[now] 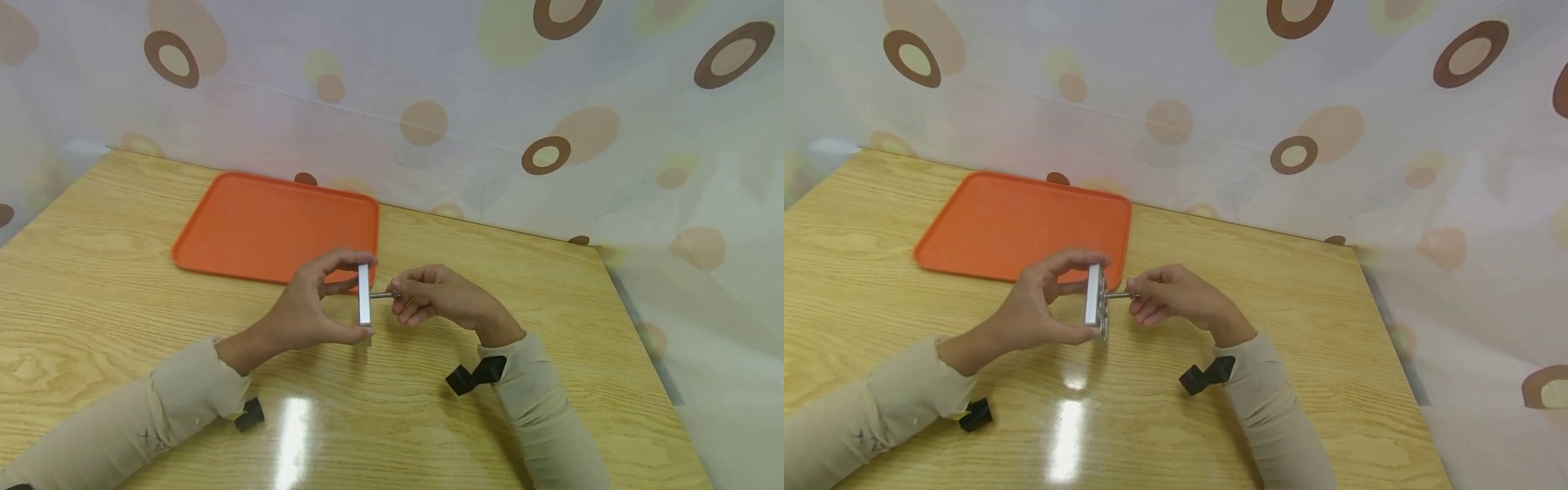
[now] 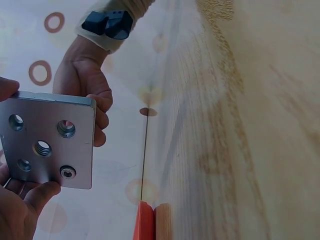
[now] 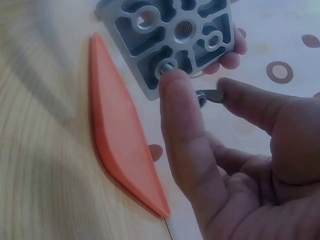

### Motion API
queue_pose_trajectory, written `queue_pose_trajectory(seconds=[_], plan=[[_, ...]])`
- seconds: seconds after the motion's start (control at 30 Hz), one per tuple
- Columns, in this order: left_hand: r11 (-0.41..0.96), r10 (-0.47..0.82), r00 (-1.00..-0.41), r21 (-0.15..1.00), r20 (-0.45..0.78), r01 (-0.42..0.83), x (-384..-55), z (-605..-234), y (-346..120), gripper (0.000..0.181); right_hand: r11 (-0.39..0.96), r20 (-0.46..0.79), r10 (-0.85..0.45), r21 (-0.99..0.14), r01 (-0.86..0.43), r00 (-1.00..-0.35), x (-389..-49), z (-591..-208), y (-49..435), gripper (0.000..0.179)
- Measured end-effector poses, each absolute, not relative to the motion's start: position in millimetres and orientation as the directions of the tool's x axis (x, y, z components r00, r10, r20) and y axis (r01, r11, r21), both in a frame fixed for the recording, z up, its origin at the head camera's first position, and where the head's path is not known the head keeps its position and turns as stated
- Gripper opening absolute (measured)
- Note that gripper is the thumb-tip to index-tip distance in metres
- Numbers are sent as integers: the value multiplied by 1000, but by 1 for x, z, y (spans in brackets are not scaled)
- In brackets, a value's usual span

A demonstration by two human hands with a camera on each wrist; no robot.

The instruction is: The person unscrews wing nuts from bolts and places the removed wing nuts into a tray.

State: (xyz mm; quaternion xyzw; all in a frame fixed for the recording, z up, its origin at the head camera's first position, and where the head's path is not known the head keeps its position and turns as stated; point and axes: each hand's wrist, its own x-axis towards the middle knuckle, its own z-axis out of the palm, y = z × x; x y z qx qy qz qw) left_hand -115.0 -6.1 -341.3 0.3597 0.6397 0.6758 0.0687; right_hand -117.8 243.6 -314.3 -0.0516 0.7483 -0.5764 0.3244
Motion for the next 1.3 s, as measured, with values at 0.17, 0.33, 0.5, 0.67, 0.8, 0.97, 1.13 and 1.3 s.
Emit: queue_pose_trajectory(seconds=[0.17, 0.33, 0.5, 0.67, 0.8, 0.97, 1.13, 1.3], plan=[[-168, 554, -734, 916, 394, 365, -115, -341, -6, 80, 285, -379, -468, -920, 270, -798, -118, -315, 244, 27], [-155, 556, -737, 919, 385, 363, -115, -340, -7, 80, 278, -363, -468, -926, 255, -806, -117, -314, 244, 28], [-163, 558, -731, 915, 394, 368, -116, -341, -7, 79, 296, -343, -464, -929, 222, -817, -117, -314, 244, 21], [-171, 560, -728, 914, 396, 367, -116, -341, -7, 78, 288, -309, -476, -939, 187, -823, -116, -314, 244, 18], [-169, 560, -728, 915, 395, 366, -116, -342, -7, 78, 278, -290, -483, -946, 169, -826, -116, -315, 244, 18], [-163, 560, -725, 912, 400, 377, -116, -341, -7, 79, 304, -327, -467, -932, 199, -822, -118, -315, 245, 38], [-166, 559, -724, 910, 403, 379, -116, -340, -7, 79, 331, -459, -422, -881, 338, -781, -119, -316, 242, 59], [-174, 559, -725, 911, 404, 373, -116, -341, -7, 79, 273, -440, -449, -896, 350, -778, -119, -317, 242, 30]])
